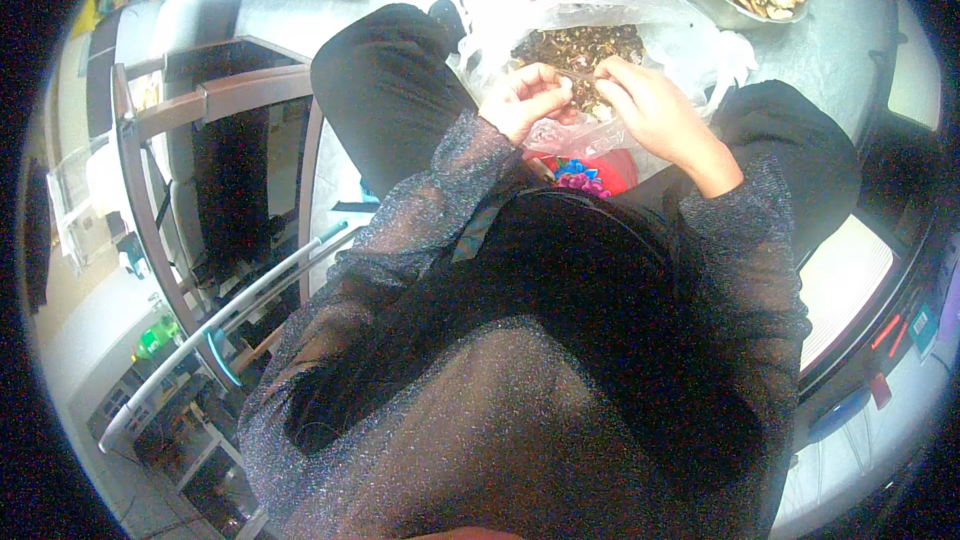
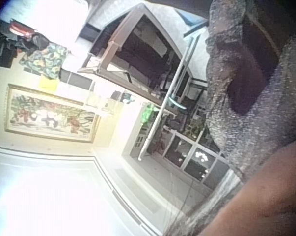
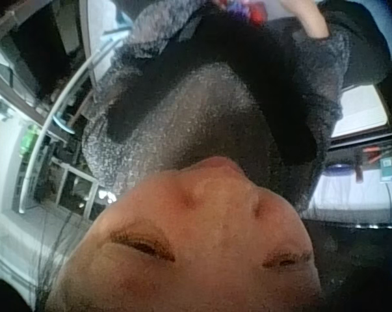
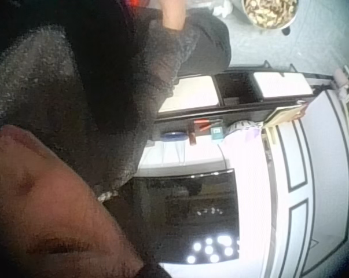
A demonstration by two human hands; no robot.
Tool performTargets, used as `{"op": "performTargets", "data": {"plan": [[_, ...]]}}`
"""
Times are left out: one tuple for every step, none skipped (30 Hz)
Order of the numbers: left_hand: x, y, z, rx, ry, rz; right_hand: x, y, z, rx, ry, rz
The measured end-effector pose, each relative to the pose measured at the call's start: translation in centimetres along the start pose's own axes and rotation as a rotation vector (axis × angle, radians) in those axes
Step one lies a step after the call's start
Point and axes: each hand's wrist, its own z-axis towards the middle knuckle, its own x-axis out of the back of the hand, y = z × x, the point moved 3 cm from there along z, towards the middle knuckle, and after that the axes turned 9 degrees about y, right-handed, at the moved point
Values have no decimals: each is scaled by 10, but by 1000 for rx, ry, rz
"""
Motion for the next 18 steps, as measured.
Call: {"op": "performTargets", "data": {"plan": [[0, 1, 0, -11, 19, 14, 0, 0, 0, -7, -8, 3], [1, 1, 0, -19, 31, 36, 0, 0, 0, -15, -15, 7], [1, 1, 0, -27, 43, 59, 0, 0, 0, -23, -23, 10], [1, 2, -1, -41, 51, 81, 0, -2, 0, 15, -6, 8], [1, 2, -1, -42, 56, 63, -1, -5, -1, 54, 10, 5], [2, 2, -1, -49, 57, 45, -2, -7, -2, 87, 22, 0], [2, 2, -1, -67, 51, 23, -2, -8, -2, 91, 16, 8], [2, 2, -1, -68, 63, 46, -3, -9, -3, 89, 4, 14], [3, 1, 0, -80, 68, 65, -4, -10, -3, 87, -6, 20], [3, 1, 0, -91, 72, 84, -4, -11, -3, 92, -1, 6], [4, 0, 0, -93, 67, 119, -4, -11, -3, 96, 4, -7], [5, 0, -1, -96, 61, 155, -4, -11, -3, 100, 9, -21], [5, -1, -1, -91, 56, 190, -4, -11, -3, 99, 10, -15], [5, -1, -1, -102, 61, 196, -4, -11, -3, 98, 10, -9], [5, -1, -1, -105, 67, 201, -4, -10, -3, 99, 10, -1], [5, 0, -1, -106, 70, 200, -4, -10, -3, 102, 11, -16], [5, 0, -1, -115, 80, 212, -4, -10, -3, 106, 10, -30], [4, 0, -1, -122, 87, 217, -4, -10, -3, 111, 10, -43]]}}
